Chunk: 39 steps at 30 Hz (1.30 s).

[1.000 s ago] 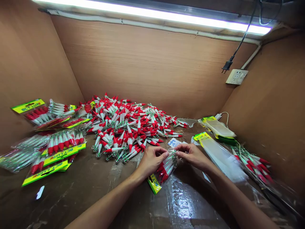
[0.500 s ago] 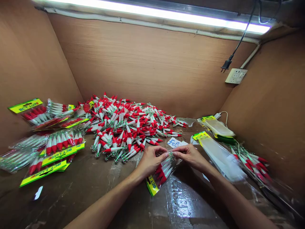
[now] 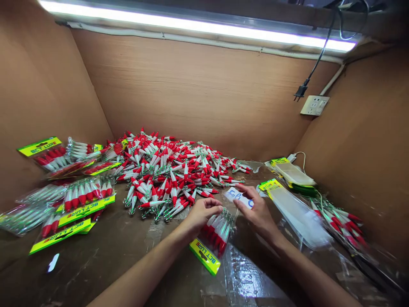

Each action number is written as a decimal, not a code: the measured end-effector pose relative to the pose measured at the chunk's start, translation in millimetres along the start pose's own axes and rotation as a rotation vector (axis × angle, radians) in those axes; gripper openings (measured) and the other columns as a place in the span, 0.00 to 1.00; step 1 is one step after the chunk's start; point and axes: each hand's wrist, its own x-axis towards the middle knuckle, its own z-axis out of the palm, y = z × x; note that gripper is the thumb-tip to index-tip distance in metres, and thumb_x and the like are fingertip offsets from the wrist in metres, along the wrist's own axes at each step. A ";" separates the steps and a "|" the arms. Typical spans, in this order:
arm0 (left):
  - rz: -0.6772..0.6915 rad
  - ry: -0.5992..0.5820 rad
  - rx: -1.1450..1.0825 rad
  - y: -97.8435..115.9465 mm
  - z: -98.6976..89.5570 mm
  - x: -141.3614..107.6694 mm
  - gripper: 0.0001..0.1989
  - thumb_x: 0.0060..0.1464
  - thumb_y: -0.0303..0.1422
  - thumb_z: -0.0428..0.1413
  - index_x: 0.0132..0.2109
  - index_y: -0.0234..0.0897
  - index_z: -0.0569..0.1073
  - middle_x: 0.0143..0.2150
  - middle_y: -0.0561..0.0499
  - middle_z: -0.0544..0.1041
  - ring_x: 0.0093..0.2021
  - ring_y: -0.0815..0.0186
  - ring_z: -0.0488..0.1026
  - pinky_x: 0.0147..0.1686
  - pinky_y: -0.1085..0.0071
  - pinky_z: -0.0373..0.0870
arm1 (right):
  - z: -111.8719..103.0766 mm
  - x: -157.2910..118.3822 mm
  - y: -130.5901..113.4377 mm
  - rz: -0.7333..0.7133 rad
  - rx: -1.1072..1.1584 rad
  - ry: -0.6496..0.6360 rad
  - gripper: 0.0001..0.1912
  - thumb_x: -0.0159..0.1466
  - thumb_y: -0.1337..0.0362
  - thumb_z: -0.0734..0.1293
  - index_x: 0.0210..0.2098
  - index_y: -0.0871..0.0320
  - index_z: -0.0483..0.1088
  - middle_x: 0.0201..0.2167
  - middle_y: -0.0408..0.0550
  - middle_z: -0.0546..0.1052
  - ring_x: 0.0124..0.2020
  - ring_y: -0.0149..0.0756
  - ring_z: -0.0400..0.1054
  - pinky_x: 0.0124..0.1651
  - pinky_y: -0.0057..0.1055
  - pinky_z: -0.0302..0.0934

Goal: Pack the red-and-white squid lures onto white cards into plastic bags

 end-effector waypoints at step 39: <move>0.018 -0.058 -0.120 2.6 3.4 -4.0 0.27 0.40 0.46 0.74 0.41 0.30 0.82 0.35 0.44 0.82 0.31 0.62 0.76 0.34 0.70 0.70 | 20.6 -6.1 5.0 0.407 0.601 -0.346 0.21 0.53 0.48 0.78 0.26 0.61 0.75 0.22 0.42 0.73 0.24 0.30 0.61 0.30 0.28 0.53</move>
